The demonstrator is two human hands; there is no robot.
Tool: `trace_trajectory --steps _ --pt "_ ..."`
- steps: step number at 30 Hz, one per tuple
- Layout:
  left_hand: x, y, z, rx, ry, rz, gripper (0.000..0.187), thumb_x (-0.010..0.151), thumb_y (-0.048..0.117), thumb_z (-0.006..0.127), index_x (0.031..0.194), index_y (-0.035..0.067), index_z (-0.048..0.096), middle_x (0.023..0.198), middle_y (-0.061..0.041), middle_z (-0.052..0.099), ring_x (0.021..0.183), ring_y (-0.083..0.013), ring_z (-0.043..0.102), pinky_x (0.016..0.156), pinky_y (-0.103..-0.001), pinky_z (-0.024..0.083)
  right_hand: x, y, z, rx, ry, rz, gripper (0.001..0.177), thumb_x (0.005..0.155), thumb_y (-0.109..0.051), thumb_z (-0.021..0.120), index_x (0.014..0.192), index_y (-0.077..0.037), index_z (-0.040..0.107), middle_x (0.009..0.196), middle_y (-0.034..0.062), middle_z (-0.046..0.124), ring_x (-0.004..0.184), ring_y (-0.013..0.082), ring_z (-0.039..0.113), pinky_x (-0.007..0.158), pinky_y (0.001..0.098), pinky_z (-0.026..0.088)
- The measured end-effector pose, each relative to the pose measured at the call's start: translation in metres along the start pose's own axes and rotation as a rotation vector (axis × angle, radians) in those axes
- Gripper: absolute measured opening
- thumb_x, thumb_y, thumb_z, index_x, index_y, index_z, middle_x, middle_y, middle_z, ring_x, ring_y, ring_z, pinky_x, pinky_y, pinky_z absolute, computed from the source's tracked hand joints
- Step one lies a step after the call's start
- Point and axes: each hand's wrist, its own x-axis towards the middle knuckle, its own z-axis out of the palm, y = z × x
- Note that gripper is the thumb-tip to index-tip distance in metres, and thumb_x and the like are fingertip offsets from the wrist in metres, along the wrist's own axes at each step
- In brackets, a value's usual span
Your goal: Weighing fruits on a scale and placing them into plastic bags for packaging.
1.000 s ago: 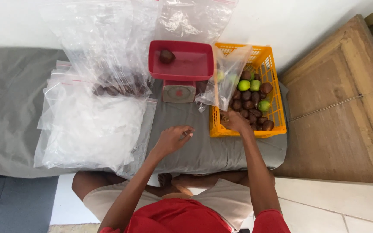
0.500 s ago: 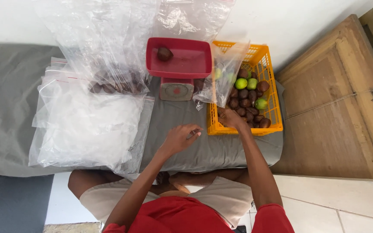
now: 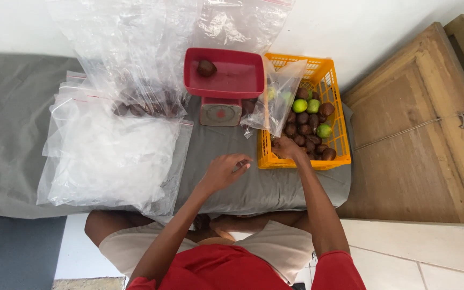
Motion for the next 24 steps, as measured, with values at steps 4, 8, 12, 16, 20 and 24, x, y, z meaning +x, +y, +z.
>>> trace_trajectory --steps 4,8,12,16,20,24 --pt "-0.006 0.008 0.0 -0.015 0.007 -0.008 0.025 0.103 0.017 0.061 0.123 0.005 0.069 0.106 -0.016 0.076 0.1 -0.0334 0.076 0.085 -0.047 0.06 0.014 0.023 0.009 0.02 0.0 0.008 0.038 0.082 -0.041 0.084 0.081 -0.006 0.068 0.082 0.0089 0.067 0.082 0.0296 0.063 0.068 0.0443 0.051" --pt "-0.005 0.004 0.004 -0.019 0.005 -0.016 0.026 0.103 0.018 0.061 0.124 0.005 0.069 0.106 -0.015 0.077 0.099 -0.0323 0.076 0.084 -0.047 0.06 0.009 0.02 0.002 0.031 0.02 -0.006 0.031 0.08 -0.035 0.078 0.077 -0.007 0.065 0.076 0.0085 0.063 0.079 0.0303 0.061 0.066 0.0439 0.048" --pt "-0.006 0.009 -0.003 0.023 0.007 -0.019 0.027 0.103 0.02 0.061 0.124 0.006 0.069 0.106 -0.013 0.077 0.099 -0.0304 0.076 0.084 -0.046 0.06 -0.07 -0.057 -0.02 -0.133 0.077 0.113 0.061 0.071 -0.046 0.083 0.111 0.0 0.076 0.108 0.0245 0.075 0.096 0.0433 0.072 0.072 0.0522 0.059" --pt "-0.003 0.007 -0.004 0.027 0.018 -0.013 0.026 0.102 0.019 0.062 0.124 0.006 0.069 0.106 -0.014 0.077 0.099 -0.0314 0.076 0.084 -0.047 0.06 -0.105 -0.085 -0.032 -0.169 0.244 0.156 0.049 0.076 -0.046 0.081 0.086 0.002 0.074 0.086 0.0239 0.074 0.08 0.0388 0.071 0.065 0.0483 0.056" --pt "0.0 0.008 -0.006 0.033 0.053 0.003 0.027 0.103 0.022 0.062 0.124 0.007 0.069 0.106 -0.013 0.077 0.098 -0.0315 0.076 0.083 -0.047 0.06 -0.109 -0.083 -0.026 -0.094 0.63 0.288 0.069 0.082 -0.046 0.076 0.122 0.008 0.062 0.118 0.0298 0.066 0.101 0.0472 0.07 0.079 0.0581 0.061" --pt "0.003 0.016 -0.013 -0.011 0.091 0.008 0.031 0.103 0.019 0.06 0.132 0.009 0.065 0.114 -0.014 0.075 0.101 -0.0335 0.075 0.084 -0.049 0.061 -0.134 -0.101 -0.035 0.131 0.894 0.021 0.054 0.088 -0.032 0.076 0.119 0.007 0.056 0.107 0.0245 0.057 0.097 0.0432 0.068 0.076 0.0536 0.061"
